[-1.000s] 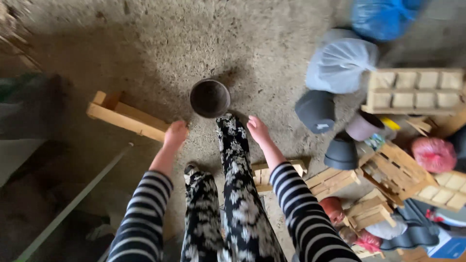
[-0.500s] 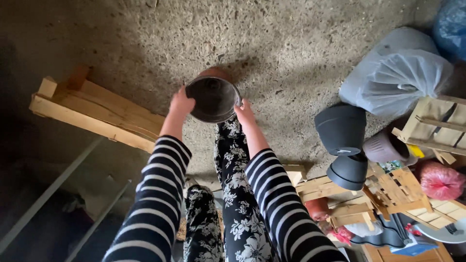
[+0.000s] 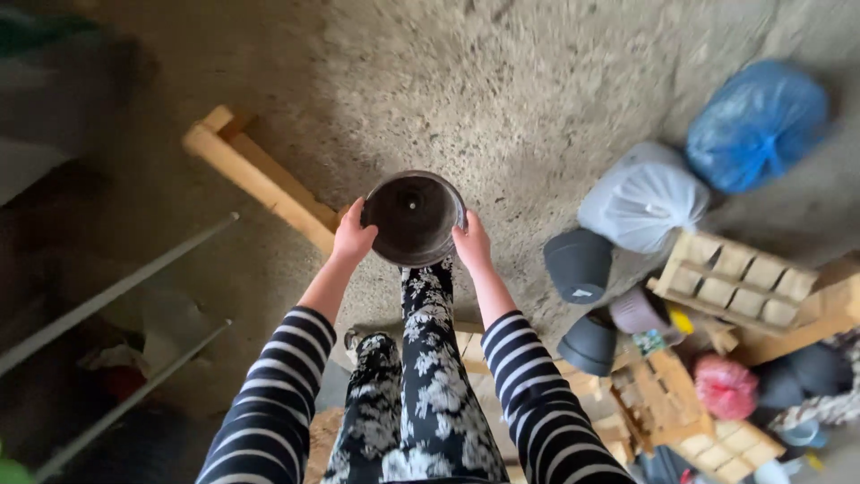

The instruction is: Organizing and moving various items like pots, crates, and containers in a garage

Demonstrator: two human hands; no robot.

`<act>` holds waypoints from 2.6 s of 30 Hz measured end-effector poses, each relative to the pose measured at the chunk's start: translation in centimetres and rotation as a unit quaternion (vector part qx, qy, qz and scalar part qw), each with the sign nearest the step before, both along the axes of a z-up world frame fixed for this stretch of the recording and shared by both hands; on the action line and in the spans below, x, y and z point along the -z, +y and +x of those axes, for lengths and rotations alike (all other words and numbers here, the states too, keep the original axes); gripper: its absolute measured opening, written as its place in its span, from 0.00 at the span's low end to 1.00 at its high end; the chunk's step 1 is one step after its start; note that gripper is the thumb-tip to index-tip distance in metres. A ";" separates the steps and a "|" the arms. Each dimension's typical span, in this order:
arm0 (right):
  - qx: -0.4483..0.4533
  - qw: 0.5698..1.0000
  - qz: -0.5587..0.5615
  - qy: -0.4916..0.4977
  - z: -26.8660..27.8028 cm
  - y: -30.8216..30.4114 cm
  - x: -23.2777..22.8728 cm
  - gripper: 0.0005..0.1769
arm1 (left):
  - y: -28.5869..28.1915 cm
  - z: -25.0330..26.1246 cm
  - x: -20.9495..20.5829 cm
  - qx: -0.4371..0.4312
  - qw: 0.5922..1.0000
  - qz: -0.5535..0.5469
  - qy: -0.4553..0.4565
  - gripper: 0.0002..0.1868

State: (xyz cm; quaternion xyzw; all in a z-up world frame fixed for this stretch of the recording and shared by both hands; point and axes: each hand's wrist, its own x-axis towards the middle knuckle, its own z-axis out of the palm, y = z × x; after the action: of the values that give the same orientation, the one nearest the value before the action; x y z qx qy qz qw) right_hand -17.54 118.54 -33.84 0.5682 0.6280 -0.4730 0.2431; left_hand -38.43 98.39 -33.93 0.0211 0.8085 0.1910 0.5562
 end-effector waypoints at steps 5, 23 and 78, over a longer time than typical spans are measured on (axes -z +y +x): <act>-0.025 0.997 0.014 0.073 -4.1 -2.4 -18.0 0.34 | -2.4 -1.2 -15.8 -0.104 0.992 0.062 0.028 0.42; -0.218 0.917 -0.114 0.315 4.1 -26.7 -36.6 0.24 | -40.3 25.0 -41.0 -0.539 0.757 0.343 0.138 0.38; -0.656 0.624 -0.368 0.212 -15.0 -120.0 -44.4 0.25 | -107.4 35.8 -43.9 -0.829 0.214 0.212 0.471 0.28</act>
State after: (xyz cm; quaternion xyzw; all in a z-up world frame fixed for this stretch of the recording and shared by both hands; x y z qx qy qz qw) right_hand -32.57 -1.47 10.51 -0.2468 0.6422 -0.4872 0.5379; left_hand -2.63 -8.98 9.96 -0.4580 0.4118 0.6632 -0.4251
